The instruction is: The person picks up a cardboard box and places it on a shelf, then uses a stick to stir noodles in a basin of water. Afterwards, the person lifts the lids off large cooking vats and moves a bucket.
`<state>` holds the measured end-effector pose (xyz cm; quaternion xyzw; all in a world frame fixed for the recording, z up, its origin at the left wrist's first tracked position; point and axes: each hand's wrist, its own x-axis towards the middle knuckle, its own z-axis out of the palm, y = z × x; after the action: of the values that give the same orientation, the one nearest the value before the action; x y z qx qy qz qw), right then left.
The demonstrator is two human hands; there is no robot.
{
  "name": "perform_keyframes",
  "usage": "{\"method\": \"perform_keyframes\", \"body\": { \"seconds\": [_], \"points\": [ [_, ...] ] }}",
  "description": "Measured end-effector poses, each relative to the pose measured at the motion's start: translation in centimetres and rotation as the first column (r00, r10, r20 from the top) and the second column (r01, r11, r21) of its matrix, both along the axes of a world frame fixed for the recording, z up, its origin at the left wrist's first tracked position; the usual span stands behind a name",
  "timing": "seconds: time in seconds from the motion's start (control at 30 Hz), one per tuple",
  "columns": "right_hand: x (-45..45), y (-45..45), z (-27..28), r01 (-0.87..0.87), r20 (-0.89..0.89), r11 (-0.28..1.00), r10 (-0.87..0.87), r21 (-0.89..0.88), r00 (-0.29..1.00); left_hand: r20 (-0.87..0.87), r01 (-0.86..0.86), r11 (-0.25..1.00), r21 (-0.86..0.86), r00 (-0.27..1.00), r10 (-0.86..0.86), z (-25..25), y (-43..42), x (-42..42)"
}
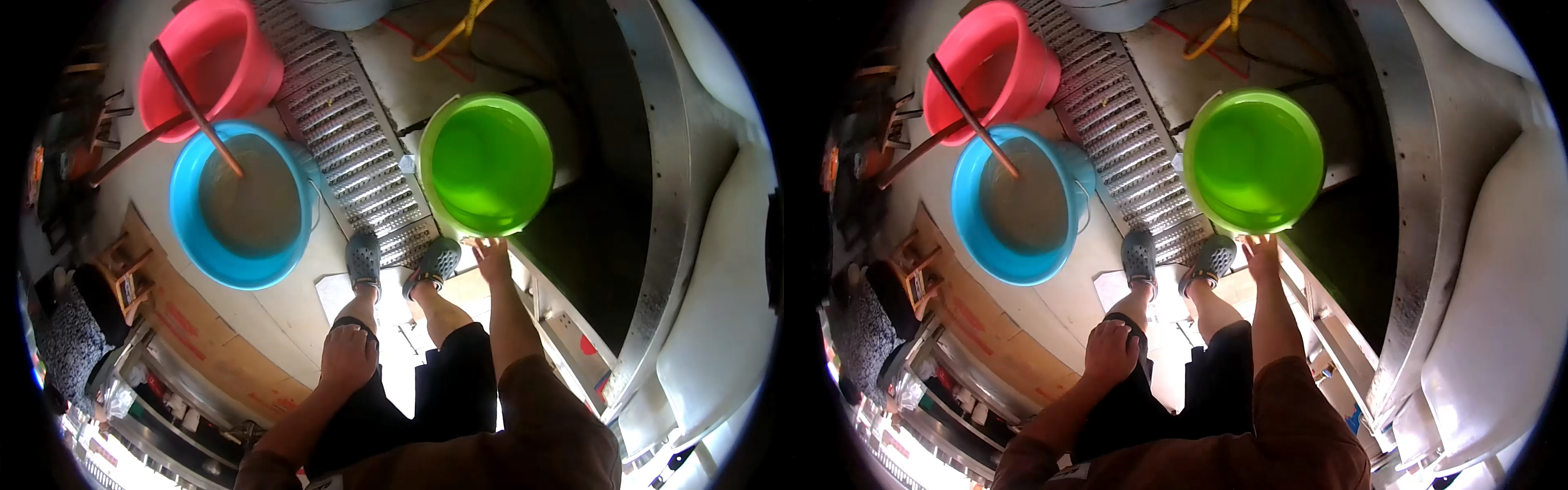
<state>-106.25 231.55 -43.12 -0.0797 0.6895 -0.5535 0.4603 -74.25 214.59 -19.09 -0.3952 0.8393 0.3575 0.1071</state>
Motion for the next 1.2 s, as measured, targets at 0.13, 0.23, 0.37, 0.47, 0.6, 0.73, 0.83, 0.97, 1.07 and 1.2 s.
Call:
{"method": "perform_keyframes", "body": {
  "seconds": [0.13, 0.23, 0.37, 0.47, 0.6, 0.73, 0.83, 0.97, 1.07, 1.2],
  "points": [
    [-0.9, -1.2, 0.4, 0.411, 0.538, 0.901, -0.279, -0.139, 0.795, -0.039, 0.009, 1.0, -0.002, 0.999, -0.009, -0.1, -0.3, -0.6],
    [-0.6, -3.7, 7.3, 0.579, 0.657, 0.796, -0.534, 0.177, 0.533, -0.038, -0.084, 0.996, 0.038, 0.996, 0.086, -3.7, -1.1, -3.0],
    [-1.1, -3.8, 11.8, 0.424, 0.599, 0.889, -0.436, 0.172, 0.672, -0.203, -0.493, 0.712, 0.499, 0.733, 0.65, -6.6, -5.4, -15.5],
    [-0.6, -3.6, 17.2, 0.294, 0.427, 0.945, -0.328, 0.145, 0.843, 0.01, -0.428, 0.242, 0.871, 0.509, 0.861, -3.8, -9.0, -24.0],
    [5.4, 2.2, 26.4, -0.064, -0.591, 0.925, 0.291, 0.375, 0.752, 0.337, -0.139, -0.307, 0.942, 0.408, 0.848, -5.4, -8.7, -28.4],
    [10.4, 9.1, 38.2, 0.051, -0.508, 0.862, 0.248, 0.505, 0.825, 0.401, -0.279, -0.317, 0.906, 0.328, 0.855, -1.8, -8.2, -30.1],
    [15.7, 20.1, 35.5, 0.445, -0.161, 0.739, -0.426, 0.507, 0.89, 0.182, -0.175, -0.118, 0.978, 0.419, 0.89, -7.4, -8.0, -29.8],
    [23.7, 33.1, 31.9, -0.113, -0.167, 0.465, 0.519, 0.878, 0.839, 0.413, -0.037, -0.423, 0.905, 0.311, 0.856, -6.3, -7.9, -31.1],
    [26.7, 33.5, 35.0, 0.319, 0.077, 0.497, -0.624, 0.807, 0.778, 0.38, -0.119, -0.362, 0.925, 0.364, 0.85, -5.0, -8.2, -31.4],
    [28.7, 31.9, 37.1, 0.443, 0.134, 0.474, -0.783, 0.761, 0.608, 0.349, -0.222, -0.276, 0.935, 0.45, 0.822, -3.4, -8.2, -31.6]
  ]
}}
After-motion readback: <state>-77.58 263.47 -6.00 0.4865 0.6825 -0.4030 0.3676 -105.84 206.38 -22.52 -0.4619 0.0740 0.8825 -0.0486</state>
